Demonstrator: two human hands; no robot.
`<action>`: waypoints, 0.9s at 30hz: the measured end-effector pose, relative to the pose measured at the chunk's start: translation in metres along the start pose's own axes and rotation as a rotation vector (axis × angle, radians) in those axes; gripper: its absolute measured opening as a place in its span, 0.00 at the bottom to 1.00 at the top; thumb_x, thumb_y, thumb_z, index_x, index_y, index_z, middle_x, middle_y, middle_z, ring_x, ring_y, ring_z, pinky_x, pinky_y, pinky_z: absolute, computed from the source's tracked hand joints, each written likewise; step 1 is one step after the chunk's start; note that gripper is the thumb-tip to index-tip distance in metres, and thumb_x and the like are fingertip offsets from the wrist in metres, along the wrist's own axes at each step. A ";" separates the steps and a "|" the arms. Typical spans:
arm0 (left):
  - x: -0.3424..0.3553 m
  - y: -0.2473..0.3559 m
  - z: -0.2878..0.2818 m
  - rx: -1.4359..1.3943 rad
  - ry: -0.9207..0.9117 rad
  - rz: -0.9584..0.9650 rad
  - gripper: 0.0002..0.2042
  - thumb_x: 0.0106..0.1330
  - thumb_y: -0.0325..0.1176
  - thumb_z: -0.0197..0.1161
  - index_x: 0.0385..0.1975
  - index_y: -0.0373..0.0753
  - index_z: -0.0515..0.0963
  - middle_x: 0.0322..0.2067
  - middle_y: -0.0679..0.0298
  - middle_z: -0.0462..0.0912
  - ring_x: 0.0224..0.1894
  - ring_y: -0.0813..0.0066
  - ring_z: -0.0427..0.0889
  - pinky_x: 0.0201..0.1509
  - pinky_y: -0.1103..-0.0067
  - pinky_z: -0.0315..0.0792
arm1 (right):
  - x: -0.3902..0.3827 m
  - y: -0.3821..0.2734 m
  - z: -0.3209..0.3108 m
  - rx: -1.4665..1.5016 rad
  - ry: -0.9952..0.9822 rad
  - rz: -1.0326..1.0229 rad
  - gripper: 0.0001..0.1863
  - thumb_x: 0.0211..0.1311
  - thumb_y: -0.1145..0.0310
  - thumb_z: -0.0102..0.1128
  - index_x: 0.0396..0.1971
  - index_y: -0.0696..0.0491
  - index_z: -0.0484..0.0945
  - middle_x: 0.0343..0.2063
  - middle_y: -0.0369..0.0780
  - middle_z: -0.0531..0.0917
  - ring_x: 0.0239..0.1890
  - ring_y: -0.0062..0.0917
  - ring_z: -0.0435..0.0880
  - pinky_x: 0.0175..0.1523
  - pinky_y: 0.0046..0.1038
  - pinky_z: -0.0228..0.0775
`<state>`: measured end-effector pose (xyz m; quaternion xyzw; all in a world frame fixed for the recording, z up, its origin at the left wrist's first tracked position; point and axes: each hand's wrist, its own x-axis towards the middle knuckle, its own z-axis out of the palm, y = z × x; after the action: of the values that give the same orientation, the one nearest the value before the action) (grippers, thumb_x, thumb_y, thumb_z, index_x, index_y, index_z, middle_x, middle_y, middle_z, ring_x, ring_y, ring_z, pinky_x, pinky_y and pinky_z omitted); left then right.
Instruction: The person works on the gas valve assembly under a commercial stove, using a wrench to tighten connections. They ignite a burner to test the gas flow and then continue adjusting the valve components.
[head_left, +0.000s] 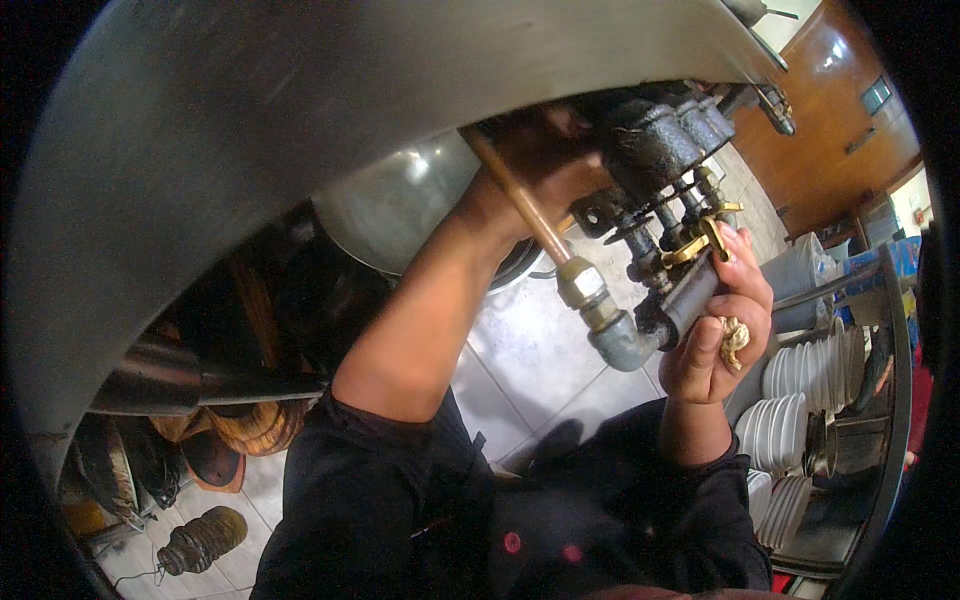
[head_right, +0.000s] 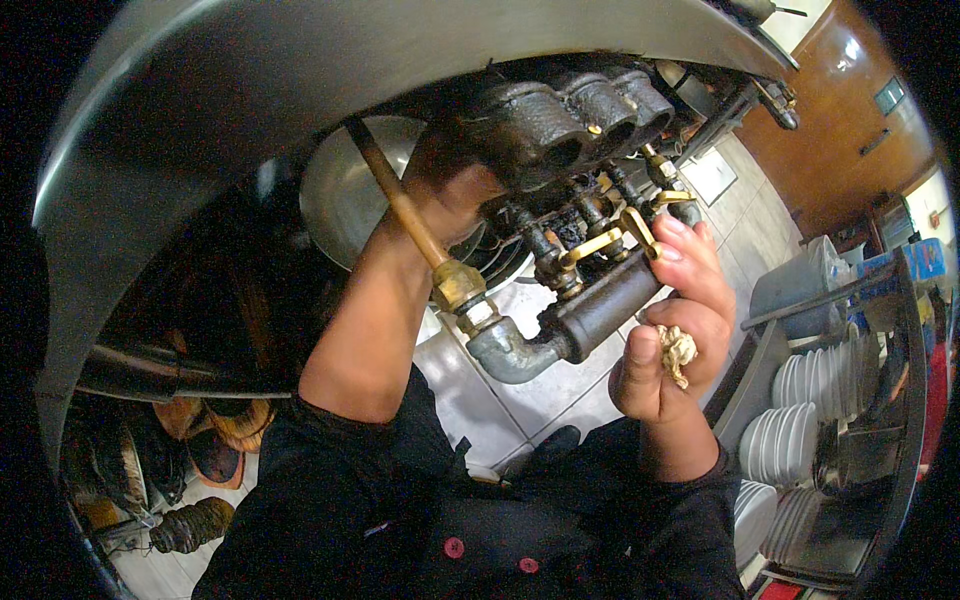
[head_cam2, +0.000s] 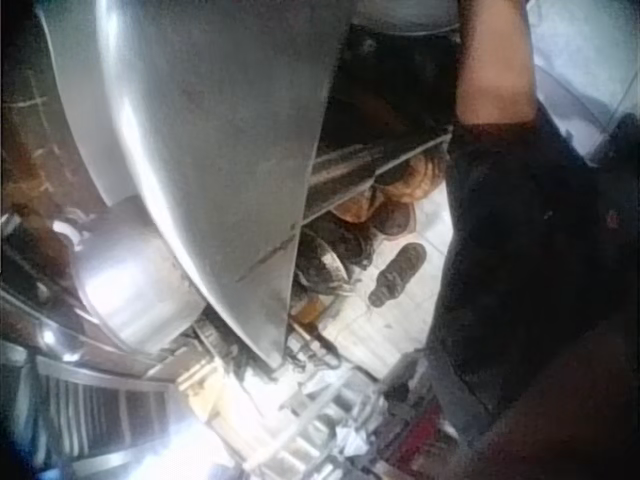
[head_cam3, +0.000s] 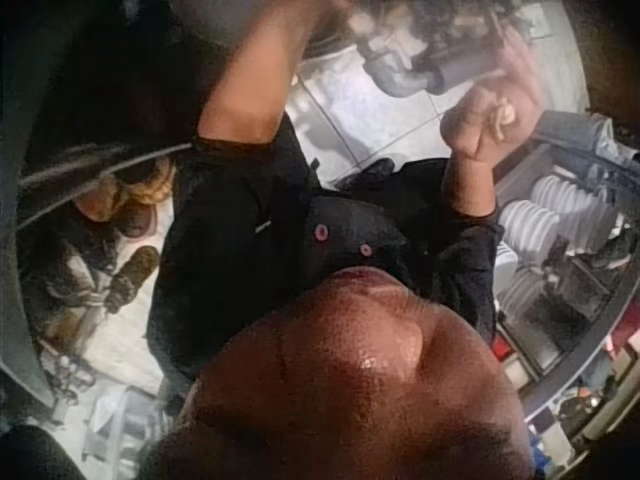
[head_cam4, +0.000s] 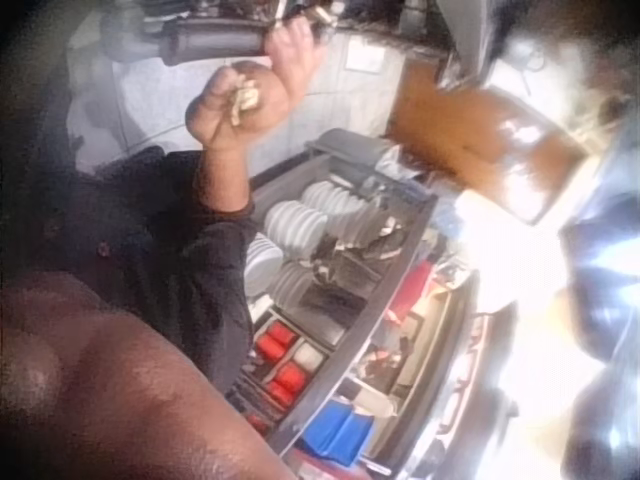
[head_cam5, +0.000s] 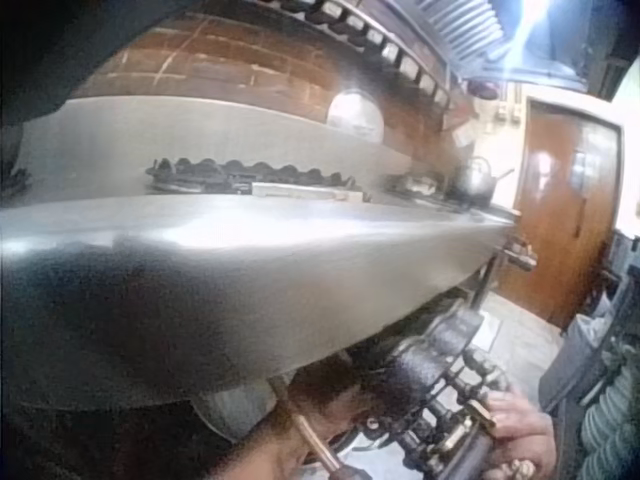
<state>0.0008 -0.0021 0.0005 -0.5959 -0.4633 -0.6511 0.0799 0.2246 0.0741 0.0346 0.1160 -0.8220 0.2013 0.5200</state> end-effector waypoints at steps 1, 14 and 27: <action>0.000 0.002 -0.001 0.226 0.030 0.198 0.16 0.56 0.40 0.65 0.42 0.39 0.79 0.39 0.56 0.82 0.43 0.68 0.81 0.50 0.68 0.72 | -0.001 0.000 0.001 -0.003 0.002 -0.001 0.17 0.67 0.54 0.52 0.31 0.53 0.66 0.45 0.45 0.74 0.56 0.46 0.74 0.67 0.53 0.50; -0.010 0.028 -0.014 -0.227 0.178 -0.224 0.08 0.65 0.30 0.59 0.37 0.32 0.76 0.33 0.57 0.82 0.36 0.68 0.83 0.41 0.74 0.80 | 0.003 -0.004 0.000 -0.051 -0.023 -0.001 0.17 0.67 0.54 0.53 0.30 0.53 0.67 0.45 0.46 0.75 0.55 0.46 0.75 0.67 0.52 0.52; -0.006 0.035 -0.015 -1.173 0.240 -0.312 0.08 0.64 0.29 0.62 0.39 0.33 0.76 0.32 0.56 0.82 0.34 0.65 0.85 0.38 0.73 0.82 | 0.001 0.000 -0.001 -0.030 -0.016 -0.019 0.16 0.66 0.55 0.53 0.31 0.53 0.67 0.45 0.46 0.75 0.55 0.47 0.75 0.66 0.53 0.52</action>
<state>0.0151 -0.0350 0.0154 -0.3885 -0.0978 -0.8638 -0.3056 0.2250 0.0741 0.0354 0.1176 -0.8280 0.1831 0.5168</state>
